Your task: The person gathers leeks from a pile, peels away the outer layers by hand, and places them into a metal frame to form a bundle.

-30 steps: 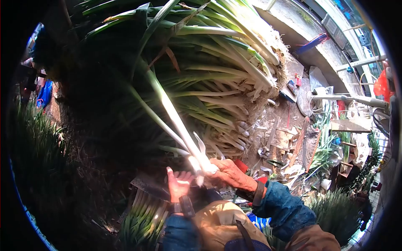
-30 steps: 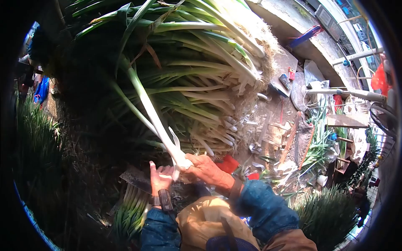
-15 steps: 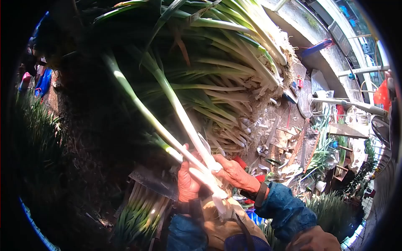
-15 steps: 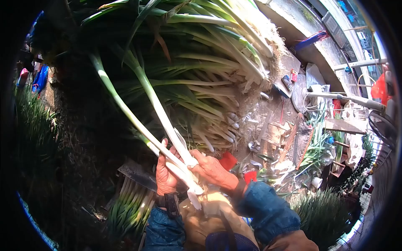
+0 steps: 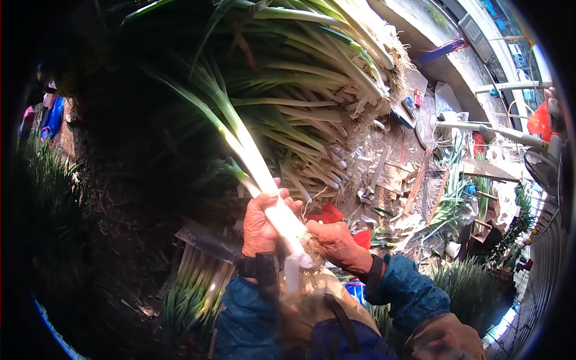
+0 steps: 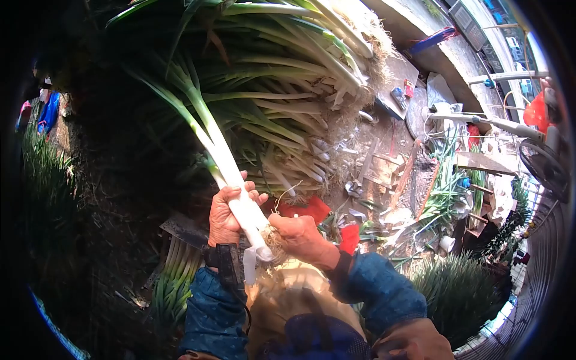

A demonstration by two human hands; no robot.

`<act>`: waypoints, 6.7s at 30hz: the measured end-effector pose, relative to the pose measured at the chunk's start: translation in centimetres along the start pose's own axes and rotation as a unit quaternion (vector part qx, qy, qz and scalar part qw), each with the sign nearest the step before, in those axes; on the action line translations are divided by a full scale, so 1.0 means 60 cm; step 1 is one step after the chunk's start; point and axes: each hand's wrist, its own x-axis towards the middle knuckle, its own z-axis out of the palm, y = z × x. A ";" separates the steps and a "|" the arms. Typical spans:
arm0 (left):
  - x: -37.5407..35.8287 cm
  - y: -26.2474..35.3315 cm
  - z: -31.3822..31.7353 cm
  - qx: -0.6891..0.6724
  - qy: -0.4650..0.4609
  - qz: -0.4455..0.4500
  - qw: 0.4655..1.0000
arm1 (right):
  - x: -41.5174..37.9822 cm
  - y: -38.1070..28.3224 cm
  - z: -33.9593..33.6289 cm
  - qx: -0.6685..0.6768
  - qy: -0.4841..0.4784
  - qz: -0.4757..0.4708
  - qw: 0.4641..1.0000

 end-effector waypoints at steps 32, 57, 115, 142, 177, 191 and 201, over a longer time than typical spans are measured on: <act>0.012 -0.097 -0.071 0.114 0.109 0.070 0.985 | -0.141 -0.014 -0.040 -0.020 -0.184 -0.082 0.979; -0.015 -0.116 -0.074 0.049 0.083 0.050 0.994 | -0.237 -0.040 -0.049 -0.022 -0.301 -0.042 0.952; -0.107 -0.158 -0.092 0.283 0.033 0.137 0.949 | -0.023 -0.017 0.006 0.100 -0.206 0.216 0.949; -0.703 0.131 -0.327 -0.132 -0.154 0.498 0.843 | -0.211 -0.230 0.329 -0.240 -0.424 -0.130 0.864; -0.571 0.327 -0.950 0.810 0.380 0.352 0.275 | 0.162 0.046 0.860 -0.338 -0.378 -0.197 0.839; -0.466 0.268 -1.036 0.770 0.477 0.331 0.267 | 0.201 0.049 0.893 -0.248 -0.212 -0.060 0.943; -0.466 0.275 -1.040 0.775 0.459 0.335 0.276 | 0.276 0.010 0.389 0.156 0.120 0.030 0.980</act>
